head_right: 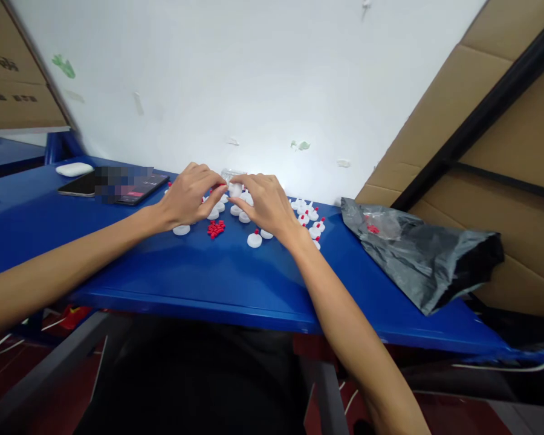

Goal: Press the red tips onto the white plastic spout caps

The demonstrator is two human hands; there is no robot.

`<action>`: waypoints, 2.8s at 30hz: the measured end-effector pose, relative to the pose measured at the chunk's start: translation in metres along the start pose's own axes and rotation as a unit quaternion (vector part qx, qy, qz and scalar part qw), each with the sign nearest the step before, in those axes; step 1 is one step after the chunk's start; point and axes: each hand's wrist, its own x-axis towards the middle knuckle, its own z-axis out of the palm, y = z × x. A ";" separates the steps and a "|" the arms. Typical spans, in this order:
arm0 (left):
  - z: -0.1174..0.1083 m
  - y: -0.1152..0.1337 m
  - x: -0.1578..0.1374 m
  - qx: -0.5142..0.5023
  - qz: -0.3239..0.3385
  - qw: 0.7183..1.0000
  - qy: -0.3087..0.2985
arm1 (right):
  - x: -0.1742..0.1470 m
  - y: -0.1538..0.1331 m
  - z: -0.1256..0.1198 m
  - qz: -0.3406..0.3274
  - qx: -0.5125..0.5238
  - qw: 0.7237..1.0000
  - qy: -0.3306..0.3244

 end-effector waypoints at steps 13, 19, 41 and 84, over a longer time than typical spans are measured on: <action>0.006 0.000 0.001 -0.016 -0.017 1.000 -0.019 | -0.002 -0.003 0.000 0.010 -0.031 0.999 -0.015; 0.014 -0.004 0.006 -0.009 -0.006 1.000 -0.002 | -0.003 -0.003 0.000 0.030 -0.056 0.997 -0.039; 0.000 0.003 0.011 0.043 -0.026 0.993 -0.106 | -0.004 -0.006 0.001 0.023 -0.057 0.997 -0.045; -0.008 -0.014 0.006 -0.020 -0.031 0.996 -0.084 | -0.027 0.035 -0.034 0.110 -0.045 0.988 0.097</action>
